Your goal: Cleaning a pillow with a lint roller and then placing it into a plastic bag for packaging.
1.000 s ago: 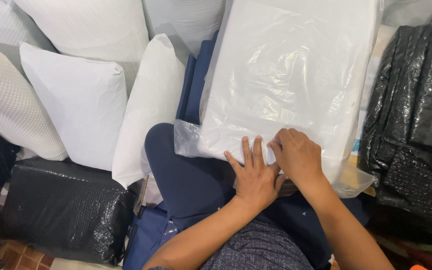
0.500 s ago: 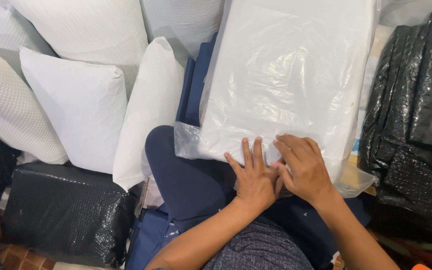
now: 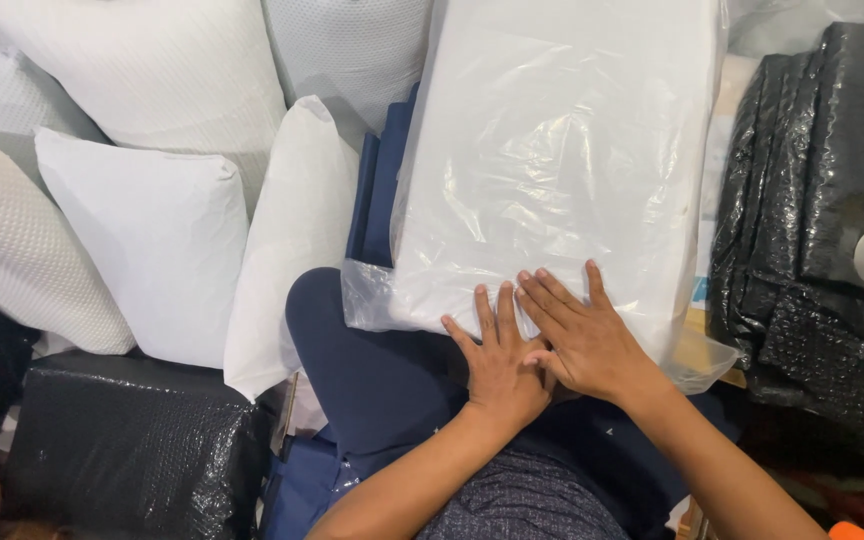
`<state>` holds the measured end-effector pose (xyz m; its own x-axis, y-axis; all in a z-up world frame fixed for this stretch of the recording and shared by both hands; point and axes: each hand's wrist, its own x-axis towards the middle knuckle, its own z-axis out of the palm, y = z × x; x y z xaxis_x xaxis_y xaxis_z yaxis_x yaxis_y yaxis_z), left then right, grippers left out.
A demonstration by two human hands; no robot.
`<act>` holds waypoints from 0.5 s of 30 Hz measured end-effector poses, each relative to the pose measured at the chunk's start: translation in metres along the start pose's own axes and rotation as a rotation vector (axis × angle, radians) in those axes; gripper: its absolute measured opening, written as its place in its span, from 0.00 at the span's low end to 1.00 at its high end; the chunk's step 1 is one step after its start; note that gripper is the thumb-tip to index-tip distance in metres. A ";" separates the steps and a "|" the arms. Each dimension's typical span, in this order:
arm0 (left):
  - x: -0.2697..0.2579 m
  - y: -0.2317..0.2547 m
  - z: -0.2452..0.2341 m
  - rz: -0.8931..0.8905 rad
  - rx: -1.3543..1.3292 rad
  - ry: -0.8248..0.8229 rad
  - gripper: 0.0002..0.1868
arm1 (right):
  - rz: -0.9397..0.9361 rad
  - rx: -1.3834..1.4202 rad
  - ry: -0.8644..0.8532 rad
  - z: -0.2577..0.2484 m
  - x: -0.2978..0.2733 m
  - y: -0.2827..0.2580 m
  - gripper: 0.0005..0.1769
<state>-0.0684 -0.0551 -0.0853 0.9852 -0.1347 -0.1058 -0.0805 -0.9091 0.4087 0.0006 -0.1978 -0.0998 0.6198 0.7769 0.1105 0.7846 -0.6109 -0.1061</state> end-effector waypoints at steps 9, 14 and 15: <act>-0.003 0.000 -0.009 0.008 -0.069 -0.028 0.29 | -0.022 0.040 0.088 0.013 -0.009 0.012 0.49; -0.007 -0.005 -0.007 0.067 -0.059 0.057 0.25 | -0.038 0.099 0.104 0.009 -0.009 0.019 0.48; -0.009 -0.008 -0.010 0.066 -0.059 0.058 0.25 | -0.040 0.099 0.104 0.007 -0.008 0.018 0.48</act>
<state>-0.0747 -0.0431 -0.0783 0.9853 -0.1688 -0.0245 -0.1381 -0.8740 0.4659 0.0099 -0.2137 -0.1099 0.5900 0.7775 0.2176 0.8068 -0.5574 -0.1959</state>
